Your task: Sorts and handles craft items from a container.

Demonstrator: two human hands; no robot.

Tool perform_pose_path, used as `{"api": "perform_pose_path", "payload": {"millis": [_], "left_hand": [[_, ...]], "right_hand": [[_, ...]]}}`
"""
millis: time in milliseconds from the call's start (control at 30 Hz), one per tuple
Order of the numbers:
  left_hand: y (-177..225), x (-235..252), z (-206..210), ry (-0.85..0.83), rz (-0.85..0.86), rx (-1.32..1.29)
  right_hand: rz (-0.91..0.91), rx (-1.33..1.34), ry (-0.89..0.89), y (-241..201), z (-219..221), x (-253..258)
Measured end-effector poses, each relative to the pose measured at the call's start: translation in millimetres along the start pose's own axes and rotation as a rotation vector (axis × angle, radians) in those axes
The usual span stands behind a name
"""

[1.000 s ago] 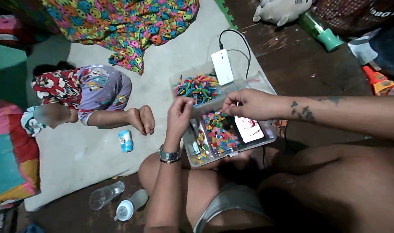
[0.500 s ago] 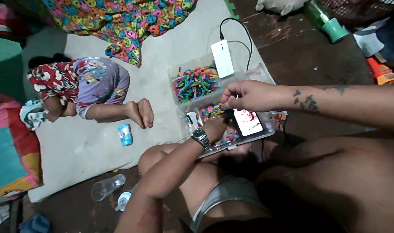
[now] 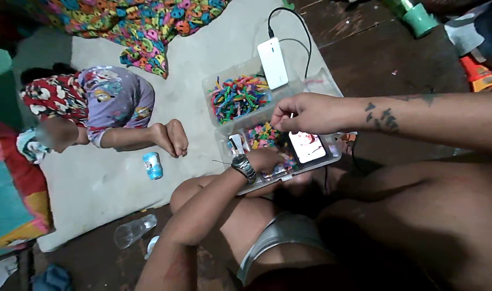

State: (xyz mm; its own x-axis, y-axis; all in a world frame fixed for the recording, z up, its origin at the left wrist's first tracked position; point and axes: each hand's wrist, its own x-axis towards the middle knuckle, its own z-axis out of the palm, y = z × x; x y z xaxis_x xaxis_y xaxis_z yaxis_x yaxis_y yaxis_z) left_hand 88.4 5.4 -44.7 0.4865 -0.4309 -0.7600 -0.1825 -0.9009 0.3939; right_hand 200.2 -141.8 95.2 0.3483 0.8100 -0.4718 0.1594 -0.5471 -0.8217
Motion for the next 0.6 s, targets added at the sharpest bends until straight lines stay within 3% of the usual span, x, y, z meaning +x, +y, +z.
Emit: {"api": "perform_pose_path", "payload": {"millis": [67, 167, 267, 433, 500, 600], "left_hand": [[-6.0, -5.5, -4.4, 0.212, -0.155, -0.053], [-13.3, -20.0, -13.6, 0.408, -0.177, -0.106], [-17.5, -26.8, -16.3, 0.318, -0.094, -0.101], [-5.2, -14.8, -1.4, -0.136, 0.081, -0.003], [-3.6, -10.2, 5.1, -0.127, 0.050, 0.027], [-11.9, -14.2, -5.7, 0.107, -0.074, -0.030]], "right_hand": [[0.001, -0.005, 0.007, -1.5, -0.2, -2.0], [0.008, 0.015, 0.012, -1.3, -0.9, -1.6], [-0.001, 0.032, 0.008, 1.6, 0.2, 0.6], [-0.008, 0.012, -0.007, 1.1, 1.9, 2.3], [-0.008, 0.015, -0.008, 1.8, 1.6, 2.3], [0.001, 0.022, -0.010, 2.3, 1.1, 1.6]]}}
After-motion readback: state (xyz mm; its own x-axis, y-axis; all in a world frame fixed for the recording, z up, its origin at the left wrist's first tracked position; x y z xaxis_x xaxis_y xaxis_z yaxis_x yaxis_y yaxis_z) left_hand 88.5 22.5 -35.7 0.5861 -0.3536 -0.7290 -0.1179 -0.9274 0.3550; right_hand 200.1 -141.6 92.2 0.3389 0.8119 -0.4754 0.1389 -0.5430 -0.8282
